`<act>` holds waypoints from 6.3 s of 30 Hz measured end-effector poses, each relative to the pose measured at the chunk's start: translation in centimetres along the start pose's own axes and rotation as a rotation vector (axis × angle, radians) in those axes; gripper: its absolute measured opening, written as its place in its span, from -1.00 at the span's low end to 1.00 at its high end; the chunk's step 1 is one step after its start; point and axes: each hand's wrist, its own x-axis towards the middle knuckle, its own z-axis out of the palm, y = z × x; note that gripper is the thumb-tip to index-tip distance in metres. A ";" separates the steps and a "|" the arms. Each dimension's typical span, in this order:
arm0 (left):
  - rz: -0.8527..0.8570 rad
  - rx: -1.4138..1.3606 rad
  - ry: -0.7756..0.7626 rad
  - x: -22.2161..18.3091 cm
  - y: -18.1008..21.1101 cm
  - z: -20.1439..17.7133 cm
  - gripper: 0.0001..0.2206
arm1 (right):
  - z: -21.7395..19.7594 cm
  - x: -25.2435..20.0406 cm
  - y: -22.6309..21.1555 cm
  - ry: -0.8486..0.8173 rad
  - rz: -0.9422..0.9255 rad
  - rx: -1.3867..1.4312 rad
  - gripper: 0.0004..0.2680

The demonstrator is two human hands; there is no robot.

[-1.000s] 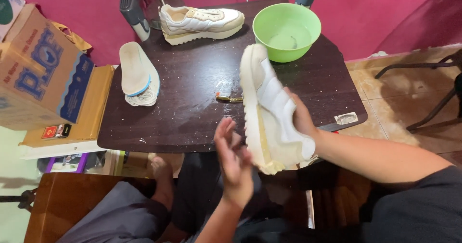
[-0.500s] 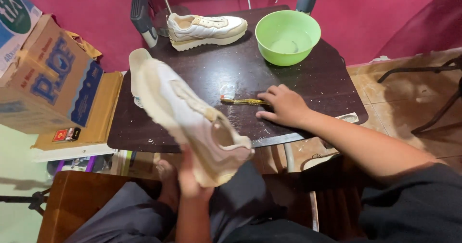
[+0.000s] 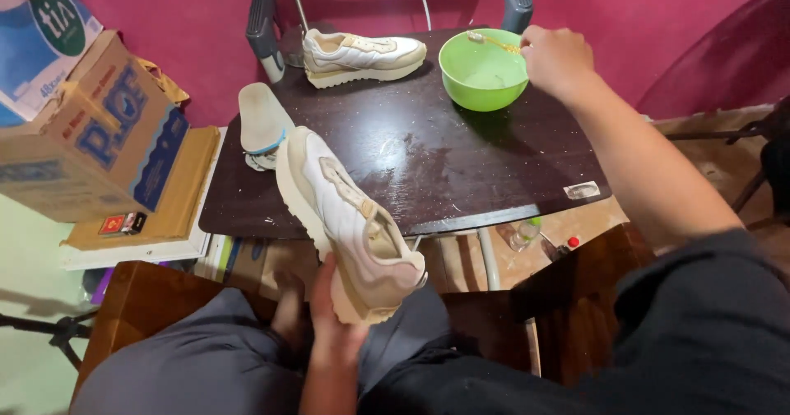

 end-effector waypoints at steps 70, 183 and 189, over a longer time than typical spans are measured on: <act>0.385 0.286 -0.545 -3.4 -6.0 -10.9 -0.31 | 3.5 -22.4 -6.1 0.161 -0.994 0.224 -0.74; 0.470 0.897 -0.586 -0.8 -7.4 -14.6 -0.08 | 3.3 -28.4 -6.0 -0.079 -0.897 0.185 -0.79; 0.351 0.886 -0.537 -2.6 -6.6 -12.9 0.02 | 2.8 -27.7 -5.3 0.118 -0.641 -0.021 -0.80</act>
